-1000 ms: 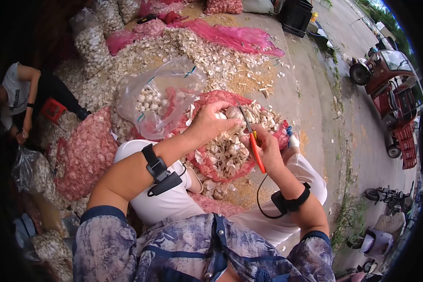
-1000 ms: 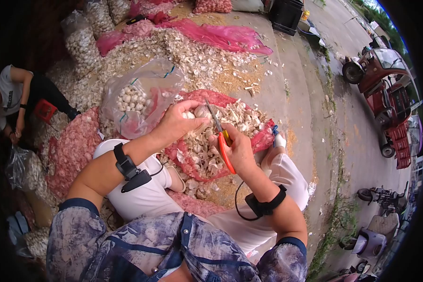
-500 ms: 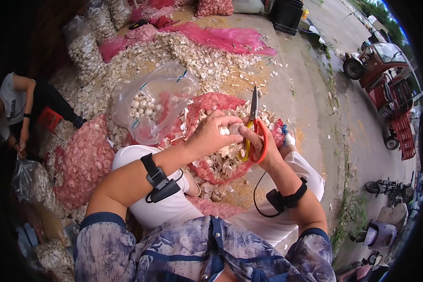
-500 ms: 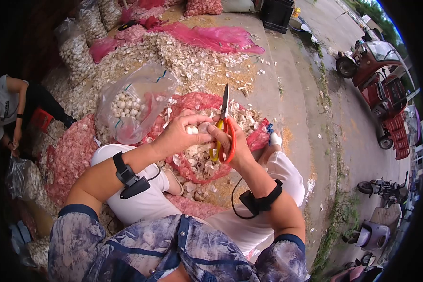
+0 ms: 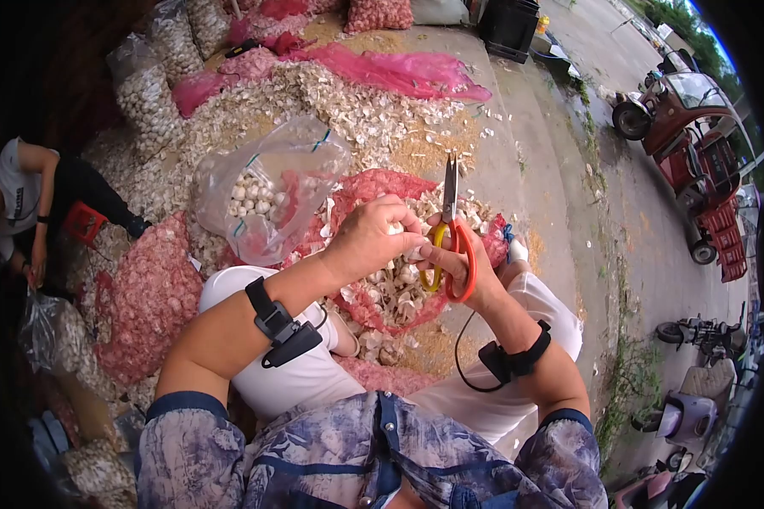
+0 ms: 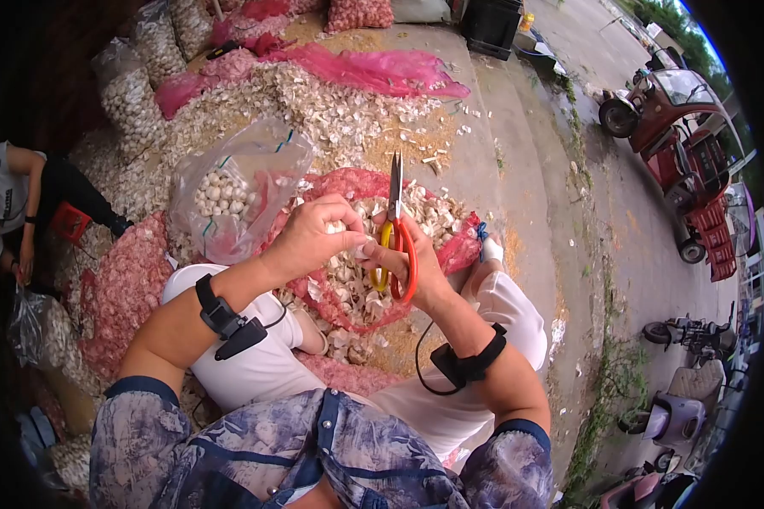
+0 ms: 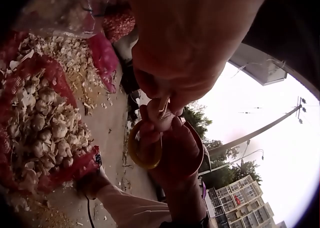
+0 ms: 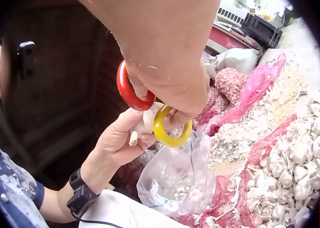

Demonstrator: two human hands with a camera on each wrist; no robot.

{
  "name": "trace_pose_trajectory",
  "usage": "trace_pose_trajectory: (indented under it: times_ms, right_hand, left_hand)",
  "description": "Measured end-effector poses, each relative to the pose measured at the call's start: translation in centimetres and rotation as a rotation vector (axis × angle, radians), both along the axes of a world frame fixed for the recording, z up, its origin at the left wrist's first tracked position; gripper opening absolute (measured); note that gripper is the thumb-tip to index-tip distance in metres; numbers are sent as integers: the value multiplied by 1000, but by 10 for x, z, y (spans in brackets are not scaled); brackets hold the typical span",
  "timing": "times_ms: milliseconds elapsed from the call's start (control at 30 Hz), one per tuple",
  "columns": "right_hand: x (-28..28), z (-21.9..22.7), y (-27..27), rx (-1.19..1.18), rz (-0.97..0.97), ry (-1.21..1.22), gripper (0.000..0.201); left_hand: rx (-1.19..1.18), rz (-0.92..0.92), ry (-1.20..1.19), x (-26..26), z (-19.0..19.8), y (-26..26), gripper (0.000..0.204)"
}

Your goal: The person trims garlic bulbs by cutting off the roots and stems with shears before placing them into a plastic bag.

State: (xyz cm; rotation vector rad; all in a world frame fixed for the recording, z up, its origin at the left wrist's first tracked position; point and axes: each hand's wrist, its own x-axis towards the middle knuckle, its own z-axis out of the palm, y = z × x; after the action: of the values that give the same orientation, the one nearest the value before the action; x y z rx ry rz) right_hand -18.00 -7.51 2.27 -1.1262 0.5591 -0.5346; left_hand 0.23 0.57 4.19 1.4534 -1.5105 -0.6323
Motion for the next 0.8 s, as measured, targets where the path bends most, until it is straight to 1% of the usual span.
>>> trace_pose_trajectory:
  times_ms: [67,100,167,233,300,367,433,467,500,533,567,633,667,733,767,800]
  right_hand:
    - [2,2,3,3,22,23,43]
    - [3,2,4,14,24,25,43]
    - [4,-1,5,31,27,10,43]
    - [5,-3,5,19,2,2,46]
    - [6,3,7,-45,-20,79,46]
    - [8,2,6,-30,-53,66,46]
    - [8,0,4,-65,-111,42,46]
    - [8,-1,5,-106,-147,35,45]
    - [7,0,4,-102,-155,33,45]
    - [6,1,3,-118,-142,62,45]
    - [5,1,3,-134,-127,92,44]
    - [5,-5,3,-172,-141,114,44]
    - [5,-7,3,-215,-151,138,44]
    - [4,-6,4,-219,-145,129,44]
    - [3,-5,4,-228,-140,120,45]
    - [3,-4,4,-231,-146,117,45]
  left_hand:
    - [-29,9,-81,0,-1,0,10]
    - [-17,10,-79,-1,-2,1,10]
    - [-69,69,-209,-4,-4,1,10]
    - [-89,90,-253,-6,-2,1,10]
    - [-205,145,-410,-5,0,2,10]
    - [-218,111,-419,-3,-2,2,10]
    - [-50,102,-195,-3,-2,4,12]
    - [-48,94,-199,-1,-2,3,12]
    - [-1,135,-190,1,-1,3,14]
    - [47,177,-180,1,0,3,16]
    - [50,172,-182,-1,0,2,16]
    - [64,155,75,-5,0,1,15]
    - [67,153,72,-5,-2,1,15]
    - [-22,130,-57,-4,-3,0,17]
    - [-21,127,-60,-5,-2,1,17]
    - [67,152,27,-6,5,2,17]
